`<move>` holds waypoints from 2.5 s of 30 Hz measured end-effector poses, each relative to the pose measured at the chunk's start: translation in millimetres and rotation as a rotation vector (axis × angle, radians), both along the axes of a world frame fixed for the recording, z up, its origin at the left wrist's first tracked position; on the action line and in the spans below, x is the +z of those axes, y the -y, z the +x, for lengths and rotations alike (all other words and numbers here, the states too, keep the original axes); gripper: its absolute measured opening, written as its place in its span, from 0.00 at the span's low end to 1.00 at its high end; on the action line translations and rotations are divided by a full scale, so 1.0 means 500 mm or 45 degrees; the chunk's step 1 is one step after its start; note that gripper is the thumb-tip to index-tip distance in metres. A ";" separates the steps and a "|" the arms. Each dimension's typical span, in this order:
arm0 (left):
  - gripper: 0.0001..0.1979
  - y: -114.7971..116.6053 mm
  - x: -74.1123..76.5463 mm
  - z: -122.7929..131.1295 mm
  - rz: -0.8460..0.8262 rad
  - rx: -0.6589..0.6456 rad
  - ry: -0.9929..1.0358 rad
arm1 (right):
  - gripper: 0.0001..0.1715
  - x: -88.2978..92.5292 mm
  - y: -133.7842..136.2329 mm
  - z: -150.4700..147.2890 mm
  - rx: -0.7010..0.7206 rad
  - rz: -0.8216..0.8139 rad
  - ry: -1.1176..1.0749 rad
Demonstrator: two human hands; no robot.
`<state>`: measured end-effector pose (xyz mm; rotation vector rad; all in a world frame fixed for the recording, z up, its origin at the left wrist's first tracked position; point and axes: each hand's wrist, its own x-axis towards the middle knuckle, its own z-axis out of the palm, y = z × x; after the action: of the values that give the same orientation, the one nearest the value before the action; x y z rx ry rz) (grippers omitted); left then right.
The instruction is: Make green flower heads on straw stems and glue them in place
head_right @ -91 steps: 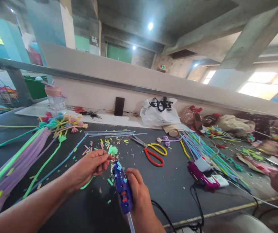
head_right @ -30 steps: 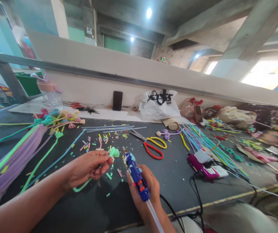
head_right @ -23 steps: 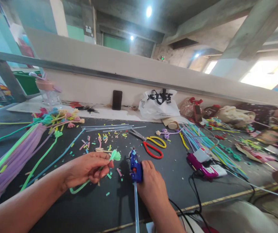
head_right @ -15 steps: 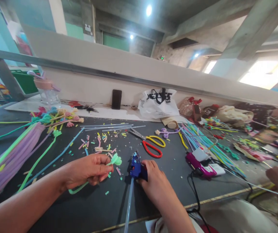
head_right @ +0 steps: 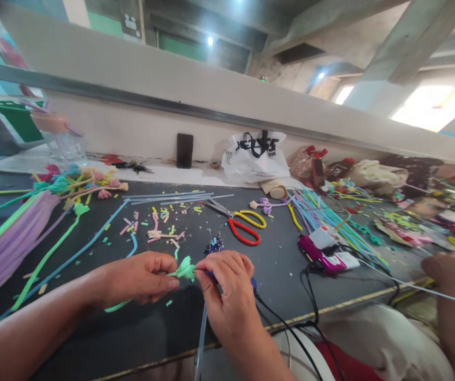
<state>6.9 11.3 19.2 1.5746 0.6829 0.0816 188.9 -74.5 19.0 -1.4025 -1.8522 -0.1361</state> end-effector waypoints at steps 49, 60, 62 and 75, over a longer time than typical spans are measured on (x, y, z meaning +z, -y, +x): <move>0.13 0.004 -0.003 -0.001 0.250 -0.070 -0.021 | 0.06 -0.024 -0.002 -0.023 -0.071 -0.096 -0.091; 0.10 0.005 -0.005 0.001 0.223 -0.033 0.018 | 0.06 -0.025 -0.001 -0.022 -0.073 -0.084 -0.073; 0.10 0.004 -0.005 0.001 0.222 -0.037 0.024 | 0.07 -0.025 -0.002 -0.023 -0.072 -0.076 -0.071; 0.11 0.003 -0.009 0.002 0.224 -0.022 0.022 | 0.07 -0.026 -0.004 -0.024 -0.080 -0.057 -0.018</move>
<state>8.1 9.8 14.6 1.7464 0.6633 0.1456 176.7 -72.6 6.2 -1.4898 -1.8100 -0.1164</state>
